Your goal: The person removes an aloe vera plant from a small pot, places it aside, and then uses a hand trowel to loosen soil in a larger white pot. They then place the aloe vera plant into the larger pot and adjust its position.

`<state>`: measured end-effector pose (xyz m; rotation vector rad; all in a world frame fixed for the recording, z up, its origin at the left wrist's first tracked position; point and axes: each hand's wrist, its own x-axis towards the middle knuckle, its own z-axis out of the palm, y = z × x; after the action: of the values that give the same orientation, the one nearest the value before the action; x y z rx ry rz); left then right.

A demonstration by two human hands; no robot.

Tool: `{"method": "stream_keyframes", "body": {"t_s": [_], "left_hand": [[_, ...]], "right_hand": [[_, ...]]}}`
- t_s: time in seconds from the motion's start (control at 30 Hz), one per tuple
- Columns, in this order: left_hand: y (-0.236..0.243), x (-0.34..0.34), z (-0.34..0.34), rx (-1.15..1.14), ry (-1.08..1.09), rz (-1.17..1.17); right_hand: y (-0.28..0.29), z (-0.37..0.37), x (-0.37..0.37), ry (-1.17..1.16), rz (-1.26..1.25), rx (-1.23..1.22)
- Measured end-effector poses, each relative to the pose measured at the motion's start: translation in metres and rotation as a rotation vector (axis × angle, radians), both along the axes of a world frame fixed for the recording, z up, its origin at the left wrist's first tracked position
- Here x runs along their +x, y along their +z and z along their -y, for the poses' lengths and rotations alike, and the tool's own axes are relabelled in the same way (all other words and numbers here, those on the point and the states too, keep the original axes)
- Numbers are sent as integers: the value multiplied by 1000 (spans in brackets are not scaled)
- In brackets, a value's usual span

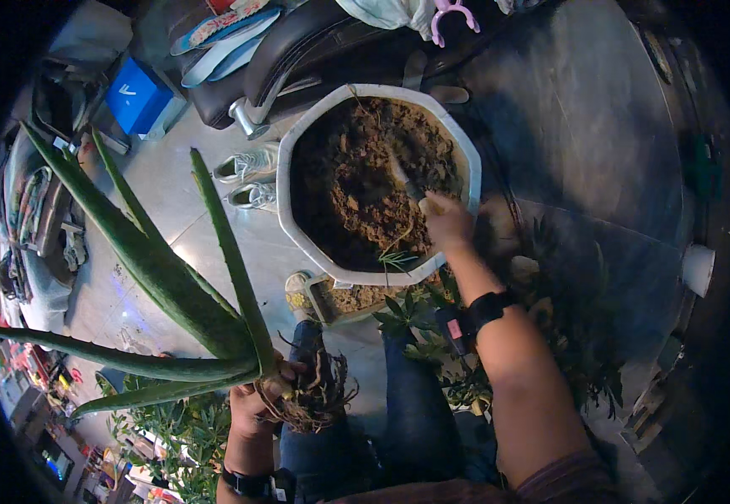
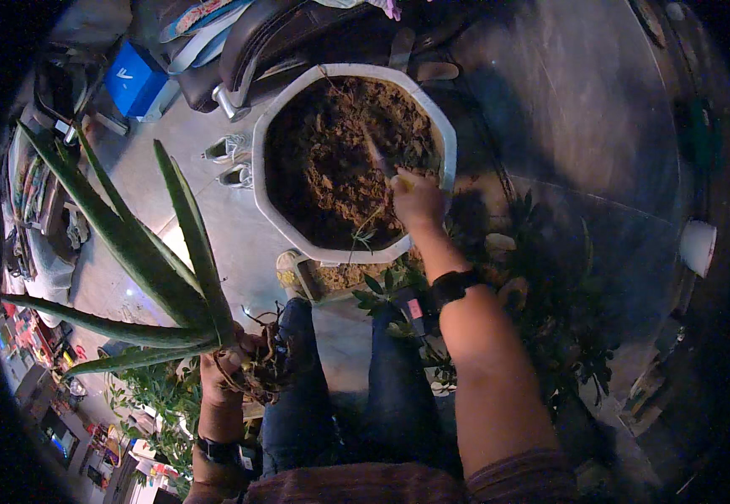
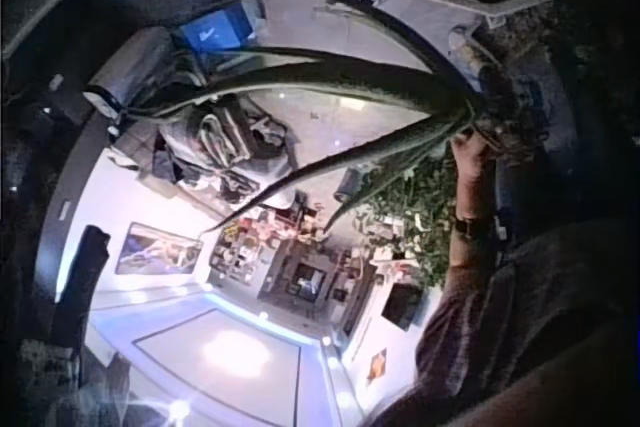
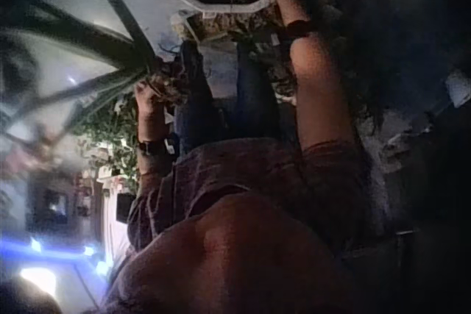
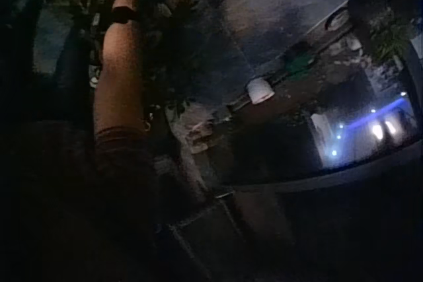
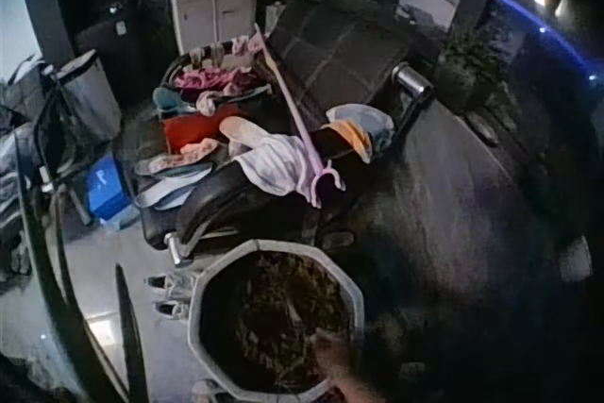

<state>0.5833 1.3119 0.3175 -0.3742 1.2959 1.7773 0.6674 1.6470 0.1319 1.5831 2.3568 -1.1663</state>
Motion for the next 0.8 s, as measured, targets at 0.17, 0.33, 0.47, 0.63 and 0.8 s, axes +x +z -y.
{"method": "stream_keyframes", "body": {"t_s": [0.17,0.33,0.47,0.63,0.8], "left_hand": [[2,4,-3,32,-44,-18],[-3,4,6,30,-69,46],[-11,-4,18,56,-38,28],[-20,-16,31,41,-24,81],[-24,-32,28,42,8,77]], "right_hand": [[13,-23,29,-455,-125,-344],[39,-23,35,90,177,83],[59,-23,18,304,219,184],[50,-23,-13,465,393,295],[17,-9,-42,598,528,393]]}}
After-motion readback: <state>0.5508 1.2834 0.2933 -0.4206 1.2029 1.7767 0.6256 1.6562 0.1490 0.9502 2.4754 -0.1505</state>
